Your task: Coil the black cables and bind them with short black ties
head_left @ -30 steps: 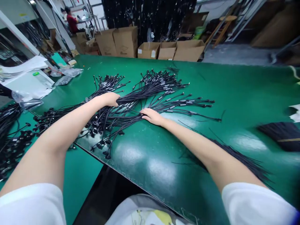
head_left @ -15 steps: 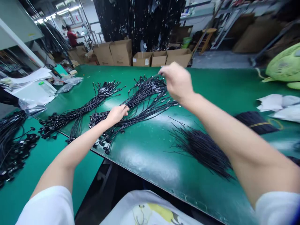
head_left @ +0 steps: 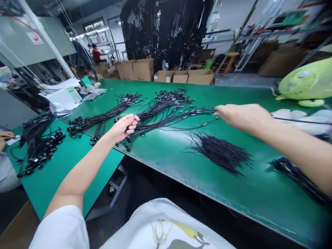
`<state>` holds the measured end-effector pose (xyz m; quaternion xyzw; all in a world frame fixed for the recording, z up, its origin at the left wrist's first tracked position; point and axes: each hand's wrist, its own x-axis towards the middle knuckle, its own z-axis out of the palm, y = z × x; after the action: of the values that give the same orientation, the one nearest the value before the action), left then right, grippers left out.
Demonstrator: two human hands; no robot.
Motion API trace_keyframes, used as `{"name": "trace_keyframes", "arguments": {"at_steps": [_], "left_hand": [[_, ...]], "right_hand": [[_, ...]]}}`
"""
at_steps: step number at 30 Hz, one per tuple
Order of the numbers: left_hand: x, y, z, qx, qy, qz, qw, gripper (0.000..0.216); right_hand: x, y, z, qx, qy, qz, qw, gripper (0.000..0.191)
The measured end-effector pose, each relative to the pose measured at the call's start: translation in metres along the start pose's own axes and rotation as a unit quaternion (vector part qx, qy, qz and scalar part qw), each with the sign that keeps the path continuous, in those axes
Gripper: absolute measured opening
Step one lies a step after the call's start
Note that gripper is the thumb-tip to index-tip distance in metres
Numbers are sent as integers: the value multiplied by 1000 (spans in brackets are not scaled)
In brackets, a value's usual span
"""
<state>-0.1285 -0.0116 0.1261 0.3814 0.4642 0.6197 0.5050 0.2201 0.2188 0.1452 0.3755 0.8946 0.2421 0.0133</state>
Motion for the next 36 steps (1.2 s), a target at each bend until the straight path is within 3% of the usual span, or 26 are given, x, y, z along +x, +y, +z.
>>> {"name": "trace_keyframes", "arguments": {"at_steps": [3,5,8,11,14,17,20,22,24,28,32,34,36], "left_hand": [[-9,-25,6,157,0,17,987,30],[-12,-39,2,308,20,27,951,33],[-18,-51,-8,478,51,19,877,31],[-29,-57,-10,509,15,-15,861,24],[-46,-64,7,399,-94,-84,908,25],[-58,-74,39,150,-137,-90,975,36],[-52,-90,80,33,-84,-64,994,38],[-42,-102,105,61,-67,-36,995,37],[-36,-114,124,144,-89,-9,986,36],[-38,-126,138,233,-184,-76,952,35],[-43,-118,125,99,-233,-143,957,40],[-42,-109,113,3,-214,-146,966,37],[-39,-99,100,-78,-158,-126,976,33]], "right_hand": [[-44,-36,-26,-27,18,-62,998,22],[-64,-36,-46,-53,64,-46,995,24],[-82,-5,-67,-82,131,68,986,30],[-93,33,-67,-76,137,116,981,47],[-100,49,-44,-44,82,142,986,67],[-114,23,-13,-2,-7,129,992,55],[-139,-36,3,130,-53,-71,987,26],[-152,-75,0,228,-20,-205,951,17],[-155,-100,-10,277,33,-242,929,18],[-131,-96,-19,288,66,-147,944,30],[-112,-59,8,318,83,-48,943,37],[-115,-45,31,357,96,-12,929,35],[-125,-38,55,399,95,1,912,32]]}}
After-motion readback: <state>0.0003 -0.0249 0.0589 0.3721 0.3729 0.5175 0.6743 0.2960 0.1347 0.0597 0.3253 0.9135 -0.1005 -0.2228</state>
